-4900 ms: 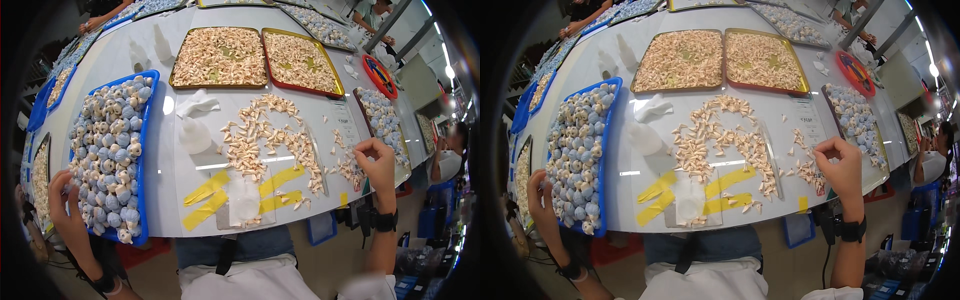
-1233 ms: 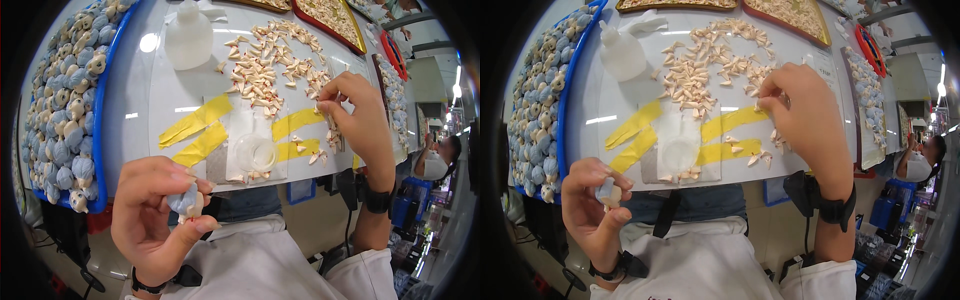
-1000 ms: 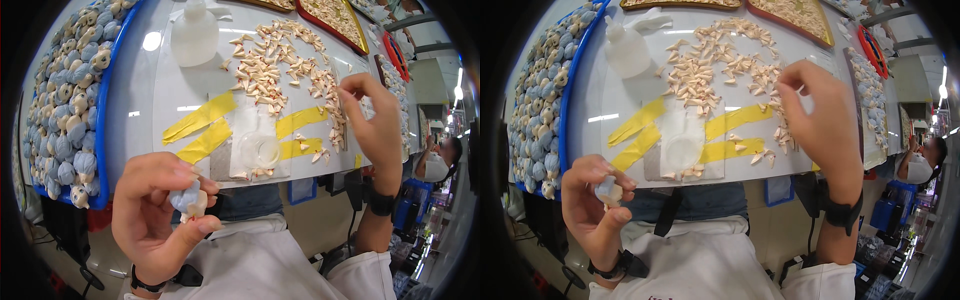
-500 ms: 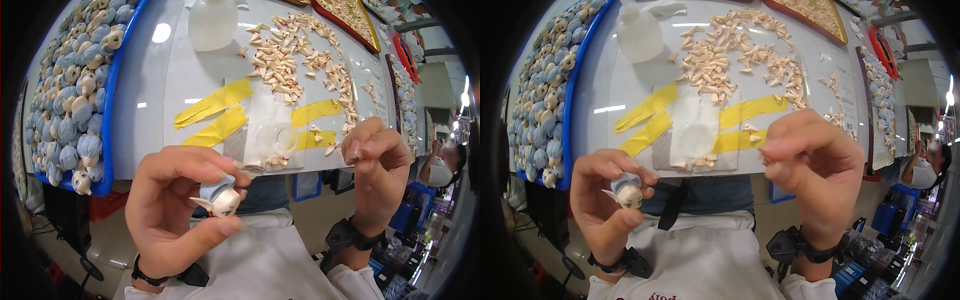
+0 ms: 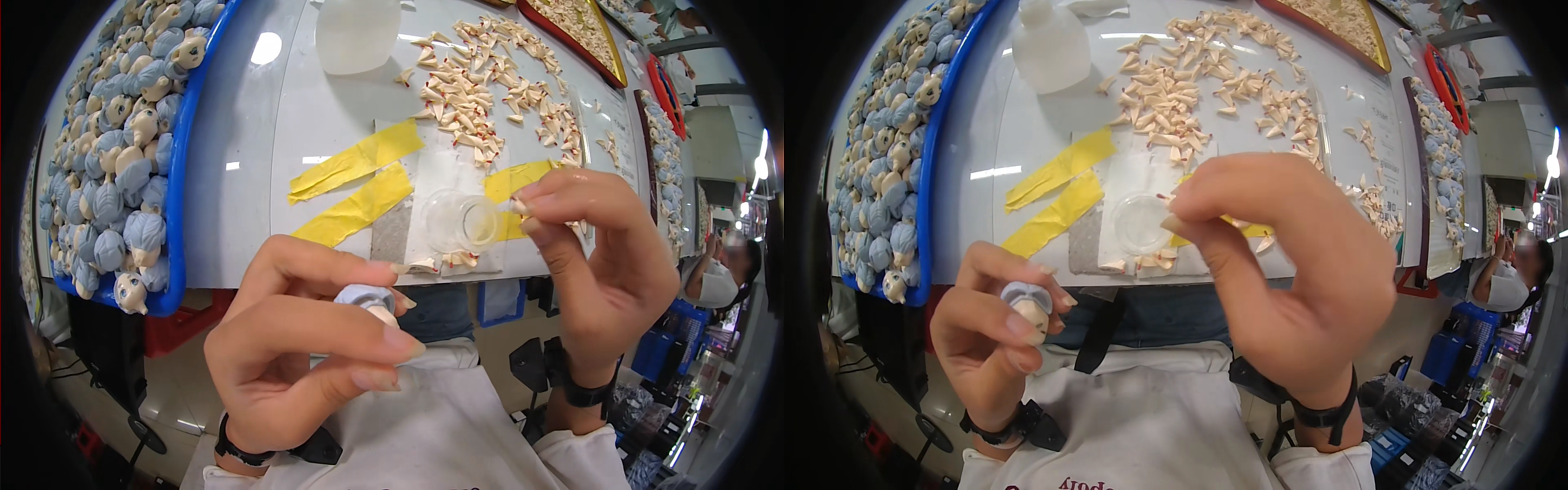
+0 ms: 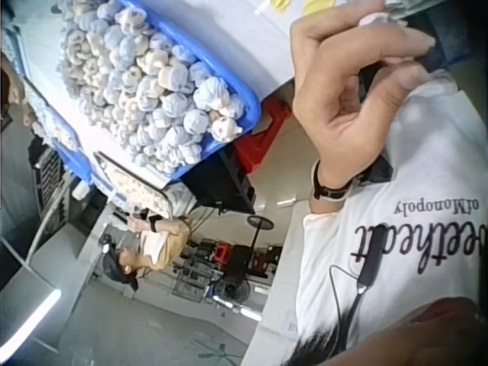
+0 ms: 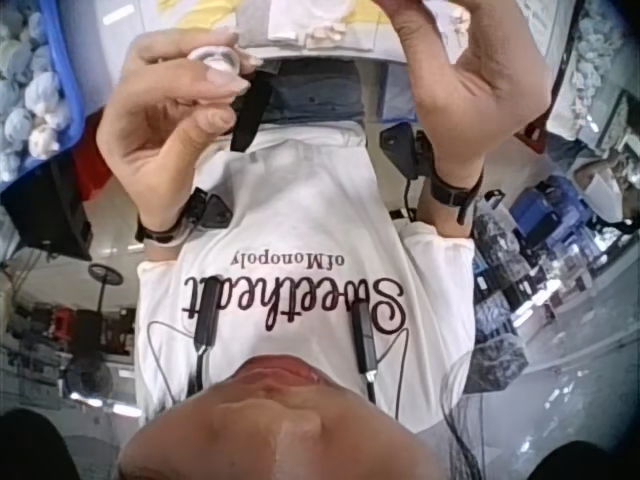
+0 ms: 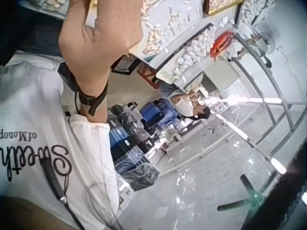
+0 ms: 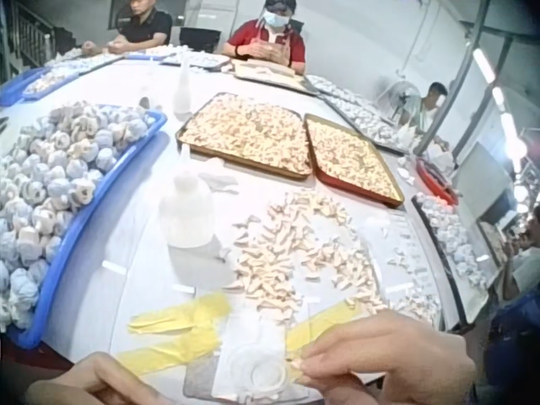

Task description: The person assembles small doll heads by attaching tiny beige components to the face of a blue-wrapped head. They repeatedly pick up a component from the table, apply it to the doll head, and place the finished head into a blue tray.

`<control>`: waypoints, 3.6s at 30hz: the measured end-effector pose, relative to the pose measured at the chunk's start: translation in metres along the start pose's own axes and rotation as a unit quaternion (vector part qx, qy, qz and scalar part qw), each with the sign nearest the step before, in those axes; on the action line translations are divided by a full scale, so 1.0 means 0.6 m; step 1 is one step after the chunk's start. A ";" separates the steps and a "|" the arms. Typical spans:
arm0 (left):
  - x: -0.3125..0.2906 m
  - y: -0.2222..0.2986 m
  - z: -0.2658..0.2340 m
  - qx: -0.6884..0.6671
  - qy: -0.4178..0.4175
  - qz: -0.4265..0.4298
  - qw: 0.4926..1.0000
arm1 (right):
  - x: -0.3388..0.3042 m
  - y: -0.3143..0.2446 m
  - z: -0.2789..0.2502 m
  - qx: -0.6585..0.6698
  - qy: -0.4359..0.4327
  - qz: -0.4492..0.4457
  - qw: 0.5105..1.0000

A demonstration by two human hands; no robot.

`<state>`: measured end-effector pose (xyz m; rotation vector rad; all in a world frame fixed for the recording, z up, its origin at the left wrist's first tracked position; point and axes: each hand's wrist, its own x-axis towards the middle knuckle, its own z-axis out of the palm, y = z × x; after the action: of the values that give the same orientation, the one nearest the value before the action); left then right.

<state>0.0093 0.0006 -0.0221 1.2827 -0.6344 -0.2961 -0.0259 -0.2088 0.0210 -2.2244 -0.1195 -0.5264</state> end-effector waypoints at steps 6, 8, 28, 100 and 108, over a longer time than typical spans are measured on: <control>0.011 0.039 0.033 -0.074 0.124 -0.159 0.976 | -0.008 -0.009 0.010 -0.172 -0.003 -0.084 0.981; 0.013 0.043 0.037 -0.114 0.149 -0.212 0.959 | -0.009 -0.010 0.011 -0.191 -0.001 -0.097 0.977; -0.011 0.019 0.033 -0.062 0.122 -0.103 0.985 | -0.034 -0.064 0.047 0.012 -0.013 -0.054 0.998; 0.041 0.121 -0.279 0.505 0.261 -0.048 0.821 | -0.072 0.148 -0.258 -0.330 0.035 0.155 0.931; 0.004 0.134 -0.123 0.257 0.226 0.006 0.940 | -0.063 0.085 -0.244 -0.069 0.057 0.180 0.980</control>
<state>0.0436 0.0804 0.0441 1.7756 -0.3282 0.1946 -0.0959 -0.3490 0.0528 -2.2738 0.3840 -0.4699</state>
